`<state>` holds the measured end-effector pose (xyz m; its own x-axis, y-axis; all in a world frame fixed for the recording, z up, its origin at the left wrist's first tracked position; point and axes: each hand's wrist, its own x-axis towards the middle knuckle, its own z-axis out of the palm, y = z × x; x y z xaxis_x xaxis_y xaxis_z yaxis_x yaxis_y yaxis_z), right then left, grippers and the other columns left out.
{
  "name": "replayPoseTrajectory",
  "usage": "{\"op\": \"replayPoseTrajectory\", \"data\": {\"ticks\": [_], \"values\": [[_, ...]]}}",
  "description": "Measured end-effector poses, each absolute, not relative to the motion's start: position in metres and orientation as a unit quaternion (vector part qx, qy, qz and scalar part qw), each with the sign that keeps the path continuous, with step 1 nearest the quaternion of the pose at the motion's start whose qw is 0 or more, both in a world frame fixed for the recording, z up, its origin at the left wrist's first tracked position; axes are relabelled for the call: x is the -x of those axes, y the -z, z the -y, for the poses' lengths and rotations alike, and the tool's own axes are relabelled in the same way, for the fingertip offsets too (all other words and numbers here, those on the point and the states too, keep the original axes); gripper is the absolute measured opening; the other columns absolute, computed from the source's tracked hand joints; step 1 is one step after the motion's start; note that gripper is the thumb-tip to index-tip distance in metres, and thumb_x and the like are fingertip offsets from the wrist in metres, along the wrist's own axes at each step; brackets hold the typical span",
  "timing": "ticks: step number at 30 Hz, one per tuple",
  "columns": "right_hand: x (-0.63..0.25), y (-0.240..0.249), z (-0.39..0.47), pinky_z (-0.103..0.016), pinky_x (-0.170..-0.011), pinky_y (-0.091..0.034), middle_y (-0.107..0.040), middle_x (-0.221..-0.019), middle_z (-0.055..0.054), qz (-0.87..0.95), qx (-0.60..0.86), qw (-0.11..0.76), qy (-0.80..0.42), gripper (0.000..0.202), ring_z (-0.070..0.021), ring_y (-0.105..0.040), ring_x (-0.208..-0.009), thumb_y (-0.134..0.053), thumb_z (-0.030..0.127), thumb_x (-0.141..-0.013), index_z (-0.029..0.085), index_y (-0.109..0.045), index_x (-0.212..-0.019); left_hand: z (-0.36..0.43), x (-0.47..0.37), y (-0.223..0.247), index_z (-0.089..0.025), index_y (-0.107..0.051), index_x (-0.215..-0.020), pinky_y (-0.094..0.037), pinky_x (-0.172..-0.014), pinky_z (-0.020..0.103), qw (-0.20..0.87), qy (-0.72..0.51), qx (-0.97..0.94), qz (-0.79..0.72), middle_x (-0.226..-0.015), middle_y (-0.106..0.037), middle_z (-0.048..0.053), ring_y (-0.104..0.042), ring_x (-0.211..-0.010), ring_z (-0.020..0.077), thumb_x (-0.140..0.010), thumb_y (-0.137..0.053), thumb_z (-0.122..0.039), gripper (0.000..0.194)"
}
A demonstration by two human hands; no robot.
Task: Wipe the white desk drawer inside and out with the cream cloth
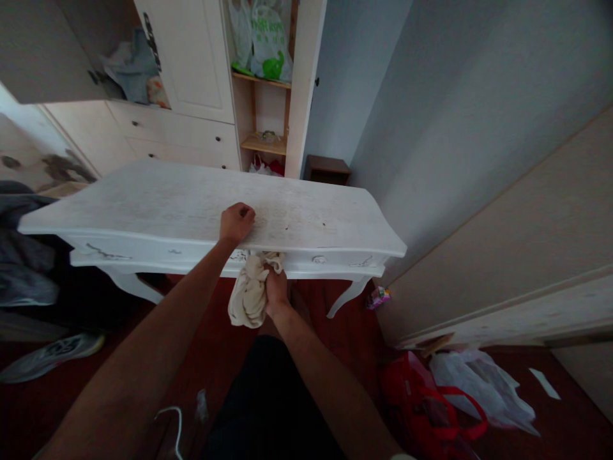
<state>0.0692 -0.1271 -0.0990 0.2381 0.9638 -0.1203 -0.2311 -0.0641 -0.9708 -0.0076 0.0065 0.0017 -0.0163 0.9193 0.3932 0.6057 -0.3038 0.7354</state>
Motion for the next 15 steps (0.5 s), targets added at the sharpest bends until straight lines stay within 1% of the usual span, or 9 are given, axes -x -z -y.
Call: {"op": "replayPoseTrajectory", "data": {"ticks": [2,4,5,6,8,10,12,13,15], "values": [[-0.092,0.088,0.146,-0.032,-0.077,-0.050,-0.071,-0.078,0.000,0.334,0.525,0.583,-0.523,0.029,-0.0207,-0.065,-0.086,-0.059,0.042,-0.075,0.021,-0.067,-0.095,-0.007,0.008,-0.002,-0.016,-0.069,-0.077,-0.048,-0.066,0.025,0.187,-0.435,-0.675,-0.566,-0.070,-0.072,0.005,-0.065,-0.068,0.0187,-0.073,-0.050,-0.028,0.023],[-0.123,0.070,0.165,-0.032,-0.074,-0.050,-0.070,-0.073,0.000,0.359,0.520,0.536,-0.559,0.031,-0.0209,-0.065,-0.077,-0.070,0.040,-0.064,0.019,-0.068,-0.087,-0.007,0.008,-0.002,-0.017,-0.069,-0.077,-0.049,-0.066,0.025,0.195,-0.436,-0.672,-0.566,-0.071,-0.072,0.005,-0.066,-0.069,0.0189,-0.074,-0.050,-0.029,0.023],[-0.140,0.058,0.174,-0.032,-0.072,-0.049,-0.070,-0.073,0.000,0.383,0.510,0.508,-0.580,0.033,-0.0208,-0.065,-0.074,-0.073,0.038,-0.060,0.018,-0.068,-0.086,-0.007,0.008,-0.002,-0.016,-0.069,-0.078,-0.049,-0.066,0.025,0.198,-0.438,-0.671,-0.565,-0.071,-0.072,0.005,-0.066,-0.070,0.0189,-0.074,-0.049,-0.029,0.023],[-0.158,0.043,0.181,-0.031,-0.069,-0.049,-0.070,-0.073,0.000,0.401,0.503,0.495,-0.584,0.034,-0.0204,-0.064,-0.071,-0.075,0.036,-0.058,0.017,-0.068,-0.086,-0.007,0.008,-0.001,-0.016,-0.068,-0.078,-0.049,-0.066,0.025,0.200,-0.439,-0.670,-0.564,-0.071,-0.072,0.005,-0.066,-0.070,0.0189,-0.074,-0.049,-0.029,0.023],[-0.195,0.007,0.189,-0.030,-0.067,-0.049,-0.070,-0.075,0.000,0.431,0.510,0.515,-0.537,0.034,-0.0190,-0.064,-0.069,-0.076,0.033,-0.058,0.017,-0.068,-0.087,-0.007,0.009,-0.001,-0.016,-0.068,-0.078,-0.049,-0.066,0.025,0.202,-0.440,-0.671,-0.562,-0.071,-0.072,0.005,-0.066,-0.070,0.0187,-0.074,-0.049,-0.030,0.024],[-0.232,-0.034,0.188,-0.031,-0.068,-0.049,-0.071,-0.080,-0.002,0.470,0.532,0.559,-0.429,0.032,-0.0192,-0.063,-0.071,-0.075,0.034,-0.062,0.016,-0.068,-0.088,-0.007,0.009,-0.002,-0.017,-0.068,-0.077,-0.049,-0.065,0.025,0.202,-0.439,-0.672,-0.561,-0.071,-0.072,0.005,-0.066,-0.070,0.0187,-0.074,-0.049,-0.032,0.024],[-0.265,-0.072,0.178,-0.034,-0.077,-0.050,-0.071,-0.091,-0.005,0.525,0.542,0.593,-0.283,0.033,-0.0210,-0.064,-0.081,-0.073,0.035,-0.067,0.017,-0.067,-0.094,-0.006,0.009,-0.003,-0.018,-0.068,-0.076,-0.049,-0.064,0.025,0.200,-0.438,-0.672,-0.562,-0.070,-0.072,0.005,-0.066,-0.070,0.0189,-0.074,-0.048,-0.033,0.025],[-0.279,-0.088,0.170,-0.035,-0.081,-0.049,-0.071,-0.096,-0.006,0.555,0.542,0.599,-0.198,0.033,-0.0218,-0.063,-0.085,-0.071,0.035,-0.070,0.017,-0.067,-0.097,-0.006,0.009,-0.003,-0.018,-0.068,-0.075,-0.049,-0.064,0.025,0.199,-0.437,-0.672,-0.564,-0.070,-0.071,0.005,-0.067,-0.070,0.0190,-0.073,-0.048,-0.034,0.025],[-0.300,-0.108,0.150,-0.037,-0.090,-0.047,-0.068,-0.108,-0.009,0.600,0.566,0.565,-0.025,0.032,-0.0230,-0.061,-0.096,-0.065,0.032,-0.077,0.018,-0.065,-0.106,-0.006,0.009,-0.004,-0.018,-0.067,-0.075,-0.049,-0.064,0.025,0.199,-0.439,-0.668,-0.567,-0.069,-0.071,0.005,-0.067,-0.071,0.0192,-0.073,-0.048,-0.035,0.025]]}}
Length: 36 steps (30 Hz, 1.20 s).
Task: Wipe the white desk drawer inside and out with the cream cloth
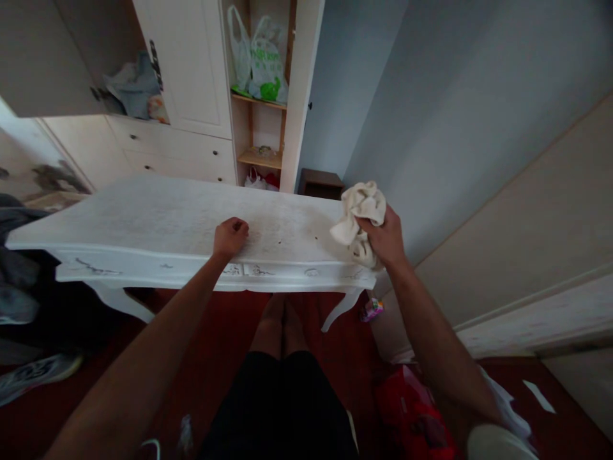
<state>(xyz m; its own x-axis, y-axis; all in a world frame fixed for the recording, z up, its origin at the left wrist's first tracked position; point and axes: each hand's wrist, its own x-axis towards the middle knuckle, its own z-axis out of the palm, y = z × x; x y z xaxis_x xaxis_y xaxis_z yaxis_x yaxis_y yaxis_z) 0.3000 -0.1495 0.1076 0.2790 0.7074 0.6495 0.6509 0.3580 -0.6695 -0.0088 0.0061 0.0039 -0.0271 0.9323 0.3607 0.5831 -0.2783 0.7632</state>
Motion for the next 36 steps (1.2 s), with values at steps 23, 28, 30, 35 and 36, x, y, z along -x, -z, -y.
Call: {"op": "replayPoseTrajectory", "data": {"ticks": [23,28,30,35,36], "values": [[-0.361,-0.070,0.130,-0.047,-0.111,-0.031,-0.057,-0.137,-0.010,0.799,0.516,0.306,-0.034,0.047,-0.0261,-0.048,-0.130,-0.061,0.036,-0.083,0.022,-0.061,-0.128,0.001,0.006,-0.010,-0.019,-0.064,-0.079,-0.049,-0.055,0.025,0.264,-0.458,-0.622,-0.577,-0.067,-0.067,0.003,-0.061,-0.057,0.0154,-0.073,-0.054,-0.033,0.018],[-0.415,-0.060,0.138,-0.030,-0.065,-0.050,-0.072,-0.080,-0.007,0.668,0.621,0.404,-0.070,0.036,-0.0159,-0.063,-0.064,-0.051,0.043,-0.086,0.015,-0.072,-0.095,0.000,0.005,-0.010,-0.019,-0.064,-0.078,-0.049,-0.055,0.025,0.266,-0.454,-0.620,-0.583,-0.068,-0.068,0.004,-0.060,-0.057,0.0154,-0.073,-0.054,-0.033,0.018],[-0.432,-0.044,0.137,-0.026,-0.050,-0.042,-0.066,-0.065,-0.003,0.598,0.664,0.436,-0.105,0.041,-0.0115,-0.051,-0.047,-0.054,0.050,-0.082,0.014,-0.071,-0.087,0.000,0.005,-0.010,-0.019,-0.064,-0.078,-0.049,-0.055,0.025,0.265,-0.450,-0.622,-0.584,-0.069,-0.068,0.004,-0.060,-0.056,0.0153,-0.073,-0.053,-0.034,0.019],[-0.441,-0.007,0.135,-0.025,-0.046,-0.031,-0.046,-0.041,0.002,0.493,0.734,0.459,-0.092,0.053,-0.0104,-0.040,-0.041,-0.049,0.063,-0.080,0.019,-0.053,-0.050,0.001,0.006,-0.010,-0.019,-0.065,-0.077,-0.049,-0.058,0.024,0.256,-0.448,-0.631,-0.579,-0.069,-0.069,0.003,-0.062,-0.059,0.0152,-0.073,-0.053,-0.033,0.018],[-0.439,-0.004,0.135,-0.025,-0.047,-0.031,-0.045,-0.041,0.002,0.486,0.736,0.464,-0.079,0.055,-0.0108,-0.040,-0.042,-0.046,0.063,-0.081,0.020,-0.049,-0.047,0.001,0.006,-0.010,-0.019,-0.065,-0.077,-0.049,-0.059,0.024,0.253,-0.447,-0.633,-0.579,-0.068,-0.068,0.003,-0.062,-0.059,0.0151,-0.073,-0.053,-0.033,0.018]]}}
